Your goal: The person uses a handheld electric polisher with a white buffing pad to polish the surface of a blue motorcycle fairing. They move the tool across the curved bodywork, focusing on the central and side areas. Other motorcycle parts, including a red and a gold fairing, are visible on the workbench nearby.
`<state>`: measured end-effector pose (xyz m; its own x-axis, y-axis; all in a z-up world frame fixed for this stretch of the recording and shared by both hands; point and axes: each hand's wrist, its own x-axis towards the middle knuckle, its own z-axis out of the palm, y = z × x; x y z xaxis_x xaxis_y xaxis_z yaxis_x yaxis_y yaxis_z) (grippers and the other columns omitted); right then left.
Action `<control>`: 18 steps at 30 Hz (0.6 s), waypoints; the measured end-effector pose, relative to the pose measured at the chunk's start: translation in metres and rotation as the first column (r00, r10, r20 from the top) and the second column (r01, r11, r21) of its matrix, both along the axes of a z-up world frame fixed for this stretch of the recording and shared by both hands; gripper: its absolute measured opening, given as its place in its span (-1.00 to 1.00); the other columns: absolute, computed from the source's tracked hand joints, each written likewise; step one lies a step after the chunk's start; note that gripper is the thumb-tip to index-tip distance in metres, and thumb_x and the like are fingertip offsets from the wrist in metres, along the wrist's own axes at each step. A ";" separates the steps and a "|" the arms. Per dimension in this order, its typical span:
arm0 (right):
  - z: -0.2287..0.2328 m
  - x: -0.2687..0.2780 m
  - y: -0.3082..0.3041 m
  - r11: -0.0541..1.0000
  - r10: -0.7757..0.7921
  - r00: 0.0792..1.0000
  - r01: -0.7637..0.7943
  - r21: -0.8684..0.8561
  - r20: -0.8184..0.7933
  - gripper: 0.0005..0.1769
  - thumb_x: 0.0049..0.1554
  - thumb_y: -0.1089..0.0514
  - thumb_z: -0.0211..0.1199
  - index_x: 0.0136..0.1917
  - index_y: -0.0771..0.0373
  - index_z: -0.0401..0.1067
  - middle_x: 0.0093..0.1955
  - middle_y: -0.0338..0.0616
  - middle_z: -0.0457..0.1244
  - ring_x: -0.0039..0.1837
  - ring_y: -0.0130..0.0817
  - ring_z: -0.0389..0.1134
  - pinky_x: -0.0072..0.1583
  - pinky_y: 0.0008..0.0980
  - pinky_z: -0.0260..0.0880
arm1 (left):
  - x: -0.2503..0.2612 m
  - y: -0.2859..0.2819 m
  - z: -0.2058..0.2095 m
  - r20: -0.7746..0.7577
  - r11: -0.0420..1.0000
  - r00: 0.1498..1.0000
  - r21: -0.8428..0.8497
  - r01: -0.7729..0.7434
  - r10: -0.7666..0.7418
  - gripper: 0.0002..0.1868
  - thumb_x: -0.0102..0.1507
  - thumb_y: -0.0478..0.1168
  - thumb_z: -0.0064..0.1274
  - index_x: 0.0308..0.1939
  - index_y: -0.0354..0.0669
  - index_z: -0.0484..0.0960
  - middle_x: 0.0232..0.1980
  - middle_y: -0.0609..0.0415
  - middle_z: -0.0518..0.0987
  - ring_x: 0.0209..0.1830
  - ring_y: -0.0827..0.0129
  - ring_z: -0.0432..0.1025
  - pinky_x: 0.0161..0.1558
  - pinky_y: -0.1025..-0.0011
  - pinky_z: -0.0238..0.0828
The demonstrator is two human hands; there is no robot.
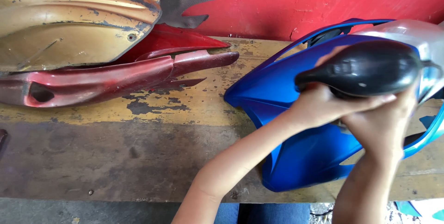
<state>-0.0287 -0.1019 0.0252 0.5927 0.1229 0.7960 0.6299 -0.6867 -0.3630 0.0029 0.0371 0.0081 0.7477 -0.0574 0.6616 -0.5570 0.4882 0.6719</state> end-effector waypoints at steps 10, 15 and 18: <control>0.008 -0.013 0.041 0.995 -0.064 0.995 0.070 -0.067 0.078 -0.17 0.08 0.36 0.48 0.45 0.45 0.04 0.23 0.18 0.31 0.22 -0.02 0.42 0.26 -0.24 0.44 | -0.008 0.021 -0.009 0.001 0.998 0.998 0.031 0.056 -0.056 -0.26 0.18 0.00 0.48 0.24 -0.23 0.40 0.14 0.01 0.50 0.15 0.35 0.43 0.35 0.37 0.45; 0.013 -0.014 0.060 1.000 0.015 0.998 -0.015 0.006 -0.056 -0.22 0.09 0.31 0.51 0.39 0.42 0.08 0.22 0.12 0.34 0.23 -0.10 0.46 0.24 -0.27 0.47 | -0.011 0.036 -0.011 -0.095 0.997 0.993 0.023 0.076 -0.073 -0.25 0.15 0.00 0.41 0.27 -0.28 0.42 0.18 -0.01 0.56 0.20 0.35 0.48 0.35 0.32 0.46; 0.009 -0.024 0.049 1.000 0.004 0.998 -0.003 0.019 -0.069 -0.21 0.08 0.33 0.47 0.42 0.43 0.07 0.24 0.14 0.33 0.24 -0.10 0.44 0.26 -0.26 0.46 | -0.022 0.032 -0.005 -0.100 0.997 0.995 0.064 0.037 -0.031 -0.27 0.14 0.00 0.42 0.22 -0.30 0.43 0.16 -0.02 0.58 0.16 0.36 0.48 0.36 0.32 0.47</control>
<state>-0.0524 -0.0532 0.0338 0.6457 0.1101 0.7556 0.6053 -0.6769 -0.4187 -0.0194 0.0696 0.0031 0.8061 -0.1246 0.5784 -0.4700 0.4591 0.7539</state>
